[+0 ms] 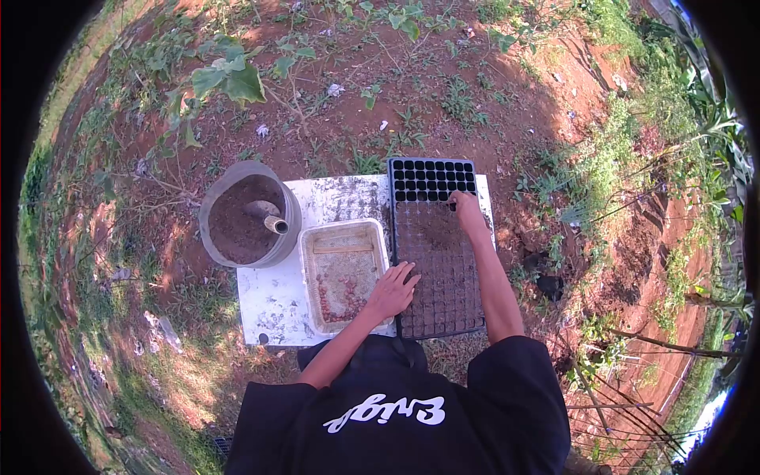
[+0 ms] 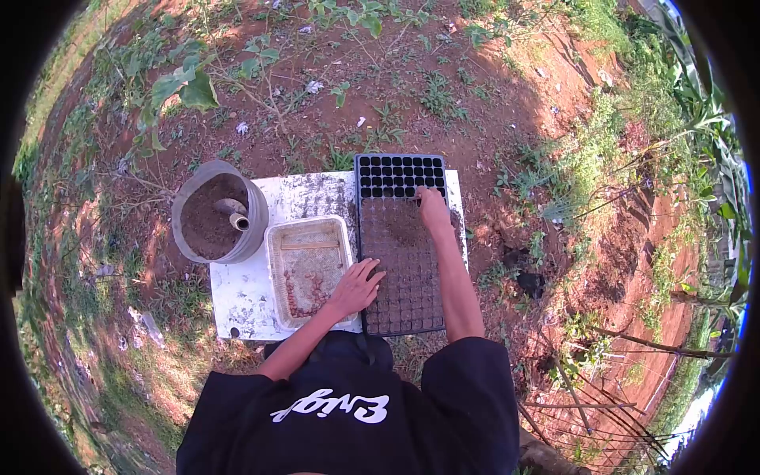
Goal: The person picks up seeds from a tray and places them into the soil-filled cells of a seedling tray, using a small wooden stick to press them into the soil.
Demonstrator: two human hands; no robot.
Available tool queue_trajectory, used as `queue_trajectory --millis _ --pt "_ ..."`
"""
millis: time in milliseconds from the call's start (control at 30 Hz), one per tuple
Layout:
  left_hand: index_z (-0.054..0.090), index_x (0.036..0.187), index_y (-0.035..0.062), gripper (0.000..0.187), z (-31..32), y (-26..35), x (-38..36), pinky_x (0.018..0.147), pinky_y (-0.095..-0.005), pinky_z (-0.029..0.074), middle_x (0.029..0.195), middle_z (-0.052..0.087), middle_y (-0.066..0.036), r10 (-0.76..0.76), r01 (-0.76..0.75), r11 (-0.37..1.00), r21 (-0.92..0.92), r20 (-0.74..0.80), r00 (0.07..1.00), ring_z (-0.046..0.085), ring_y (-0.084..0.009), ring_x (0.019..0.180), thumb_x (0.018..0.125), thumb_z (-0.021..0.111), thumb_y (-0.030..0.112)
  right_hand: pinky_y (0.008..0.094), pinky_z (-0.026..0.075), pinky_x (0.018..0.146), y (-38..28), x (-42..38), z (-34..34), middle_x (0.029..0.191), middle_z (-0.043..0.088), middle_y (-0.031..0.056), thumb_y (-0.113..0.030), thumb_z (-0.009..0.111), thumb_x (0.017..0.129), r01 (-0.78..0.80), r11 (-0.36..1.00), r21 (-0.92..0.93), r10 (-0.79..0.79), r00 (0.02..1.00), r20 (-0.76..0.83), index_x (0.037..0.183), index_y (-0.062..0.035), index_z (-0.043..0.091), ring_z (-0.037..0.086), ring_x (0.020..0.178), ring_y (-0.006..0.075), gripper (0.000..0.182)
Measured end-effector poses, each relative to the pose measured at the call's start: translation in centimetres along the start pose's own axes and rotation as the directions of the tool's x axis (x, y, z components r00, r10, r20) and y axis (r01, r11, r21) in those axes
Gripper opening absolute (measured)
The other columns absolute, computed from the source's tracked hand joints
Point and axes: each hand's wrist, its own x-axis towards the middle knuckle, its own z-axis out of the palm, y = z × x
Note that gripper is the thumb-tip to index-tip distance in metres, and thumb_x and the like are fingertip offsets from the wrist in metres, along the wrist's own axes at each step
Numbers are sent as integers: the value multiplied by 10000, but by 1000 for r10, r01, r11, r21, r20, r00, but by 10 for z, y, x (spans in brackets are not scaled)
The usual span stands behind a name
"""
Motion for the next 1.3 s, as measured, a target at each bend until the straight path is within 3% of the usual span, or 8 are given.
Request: queue_trajectory --millis 267,567,700,933,1000,1067,1200,1300 --pt "608 1218 101 323 -21 -1 -14 1114 -448 363 1355 499 -137 43 -50 979 -196 -41 998 443 -331 1316 897 610 144 477 509 758 -4 -30 -13 841 647 253 11 479 861 22 999 32 -21 999 -40 952 -28 663 634 826 431 209" --pt "624 1185 86 287 -58 -30 -48 1080 -465 385 1300 524 -147 -148 98 956 -276 -170 974 474 -357 1261 903 603 133 418 515 705 -69 -146 -1 804 673 206 1 553 880 -170 970 175 222 911 -347 1009 -41 693 657 764 392 195" --pt "623 1188 77 288 -65 -46 -77 1060 -469 385 1274 532 -150 -327 254 911 -324 -195 925 485 -357 1240 910 598 147 431 453 857 -87 -190 29 954 705 125 -119 652 868 -399 881 253 455 863 -221 1068 -81 684 618 897 347 206" --pt "669 1090 62 219 -86 -62 -125 996 -447 428 1107 642 -150 -524 435 810 -394 -152 838 556 -351 1139 890 611 132 408 441 892 -144 -197 47 974 685 119 -43 653 845 -210 972 106 235 884 -403 1030 -67 694 594 972 327 191" --pt "679 1059 55 198 -79 -67 -136 980 -442 442 1056 668 -156 -555 477 761 -440 -62 829 576 -356 1108 884 614 124 415 444 895 -173 -192 47 960 680 120 -29 641 846 -57 989 136 102 929 -355 1033 -54 689 591 968 330 195" --pt "688 1012 37 165 -69 -71 -141 964 -447 457 978 692 -163 -407 335 904 -264 -297 864 597 -363 1061 874 612 85 435 448 906 -204 -185 51 970 673 133 -3 622 843 156 962 225 -104 968 -228 1055 -33 679 590 982 338 222" --pt "688 1012 26 216 -66 -73 -143 1060 -451 423 1175 645 -167 -255 270 963 -8 -354 900 548 -348 1186 811 612 3 470 436 991 -224 -184 97 1176 622 209 15 601 834 187 912 364 -249 959 133 1202 -28 635 568 1111 390 372" --pt "693 1017 27 232 -56 -71 -146 1163 -467 305 1280 590 -185 -202 257 948 189 -268 942 475 -352 1289 803 613 70 474 347 1130 -224 -188 127 1442 422 280 -5 589 843 240 966 93 -258 910 326 1392 -56 505 437 1286 468 558"
